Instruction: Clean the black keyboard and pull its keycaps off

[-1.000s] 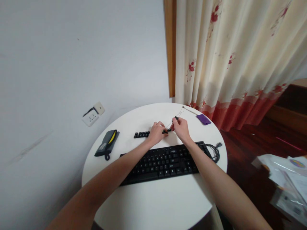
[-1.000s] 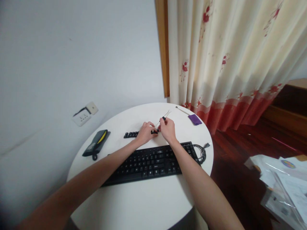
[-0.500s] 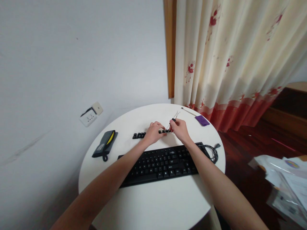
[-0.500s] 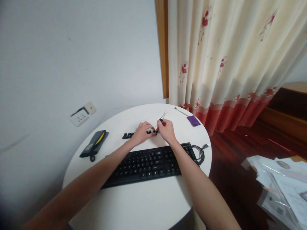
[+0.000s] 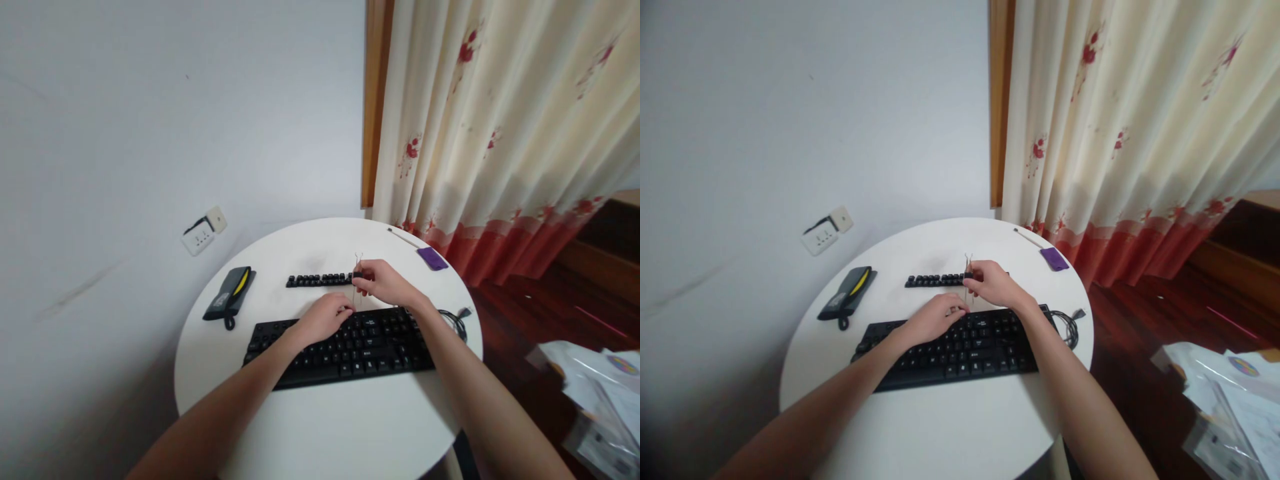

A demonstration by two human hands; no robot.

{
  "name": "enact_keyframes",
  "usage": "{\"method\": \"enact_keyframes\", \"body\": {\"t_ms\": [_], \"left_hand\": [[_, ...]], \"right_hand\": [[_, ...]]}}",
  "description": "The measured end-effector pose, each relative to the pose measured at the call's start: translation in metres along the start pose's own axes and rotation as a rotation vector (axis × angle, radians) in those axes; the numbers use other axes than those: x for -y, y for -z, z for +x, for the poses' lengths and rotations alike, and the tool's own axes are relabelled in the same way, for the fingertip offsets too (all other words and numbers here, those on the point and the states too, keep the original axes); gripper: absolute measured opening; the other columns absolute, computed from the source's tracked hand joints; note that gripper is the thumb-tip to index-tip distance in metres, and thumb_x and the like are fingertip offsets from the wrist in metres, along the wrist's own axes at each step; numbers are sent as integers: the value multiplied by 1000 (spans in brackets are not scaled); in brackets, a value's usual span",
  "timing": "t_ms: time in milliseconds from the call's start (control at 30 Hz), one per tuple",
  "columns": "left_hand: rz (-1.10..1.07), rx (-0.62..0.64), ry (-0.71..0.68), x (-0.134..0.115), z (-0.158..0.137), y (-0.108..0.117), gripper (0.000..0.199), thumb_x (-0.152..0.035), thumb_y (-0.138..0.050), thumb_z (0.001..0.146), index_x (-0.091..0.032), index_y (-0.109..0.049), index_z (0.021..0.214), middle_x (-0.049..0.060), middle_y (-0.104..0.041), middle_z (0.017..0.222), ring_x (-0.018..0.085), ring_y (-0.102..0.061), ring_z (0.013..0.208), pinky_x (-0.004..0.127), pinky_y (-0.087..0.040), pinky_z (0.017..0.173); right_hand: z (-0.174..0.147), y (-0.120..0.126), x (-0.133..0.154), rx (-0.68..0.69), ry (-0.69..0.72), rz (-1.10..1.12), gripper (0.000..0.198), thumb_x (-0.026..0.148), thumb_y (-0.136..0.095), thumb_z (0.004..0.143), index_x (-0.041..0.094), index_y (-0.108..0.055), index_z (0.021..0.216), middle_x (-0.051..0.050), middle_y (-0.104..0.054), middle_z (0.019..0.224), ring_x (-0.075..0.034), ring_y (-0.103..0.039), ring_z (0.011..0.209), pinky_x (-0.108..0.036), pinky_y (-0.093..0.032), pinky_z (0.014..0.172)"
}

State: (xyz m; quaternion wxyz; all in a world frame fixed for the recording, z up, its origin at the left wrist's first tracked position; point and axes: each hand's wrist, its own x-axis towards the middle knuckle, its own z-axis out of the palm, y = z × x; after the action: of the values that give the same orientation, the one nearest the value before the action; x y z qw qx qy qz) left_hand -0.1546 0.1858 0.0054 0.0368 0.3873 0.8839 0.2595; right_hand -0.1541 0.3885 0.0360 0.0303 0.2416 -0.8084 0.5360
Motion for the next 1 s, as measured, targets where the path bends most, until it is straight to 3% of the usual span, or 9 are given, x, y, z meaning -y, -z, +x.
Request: {"method": "enact_keyframes", "body": {"t_ms": [133,467,667,833,1000], "left_hand": [[-46,-28,15,4,0,-1,21,-19,-54,91,-20,-75,89,4,-72,89,20,-64,85,30,-47,80],[-84,-47,36,4,1,-7,20,-21,-54,89,-18,-71,81,5,-69,83,18,-61,80,28,-46,74],[-304,-2,59,6,-1,0,11,-18,-58,83,-16,-68,81,2,-69,81,17,-62,77,27,-47,73],[-361,126,13,-1,-5,10,14,-24,-69,79,-17,-70,91,1,-69,86,17,-63,82,28,-48,76],[-225,28,0,-3,-3,-5,14,-31,-77,76,-18,-72,81,3,-68,90,19,-62,85,29,-47,79]], "right_hand": [[-10,0,4,112,-11,-2,11,26,-60,88,17,-60,81,-2,-67,68,-14,-63,61,-26,-49,60],[-24,-19,-13,140,-52,45,18,35,-60,90,18,-62,83,0,-65,68,-14,-60,58,-26,-47,56],[-31,-18,-9,241,-55,24,22,38,-59,90,20,-62,78,2,-61,64,-14,-58,57,-25,-44,55],[-29,-17,-11,179,-1,-89,19,32,-58,90,19,-65,79,1,-62,64,-13,-54,58,-24,-41,57],[-26,-17,-18,136,21,-107,19,27,-56,88,17,-61,72,3,-58,63,-12,-48,58,-23,-38,57]]}}
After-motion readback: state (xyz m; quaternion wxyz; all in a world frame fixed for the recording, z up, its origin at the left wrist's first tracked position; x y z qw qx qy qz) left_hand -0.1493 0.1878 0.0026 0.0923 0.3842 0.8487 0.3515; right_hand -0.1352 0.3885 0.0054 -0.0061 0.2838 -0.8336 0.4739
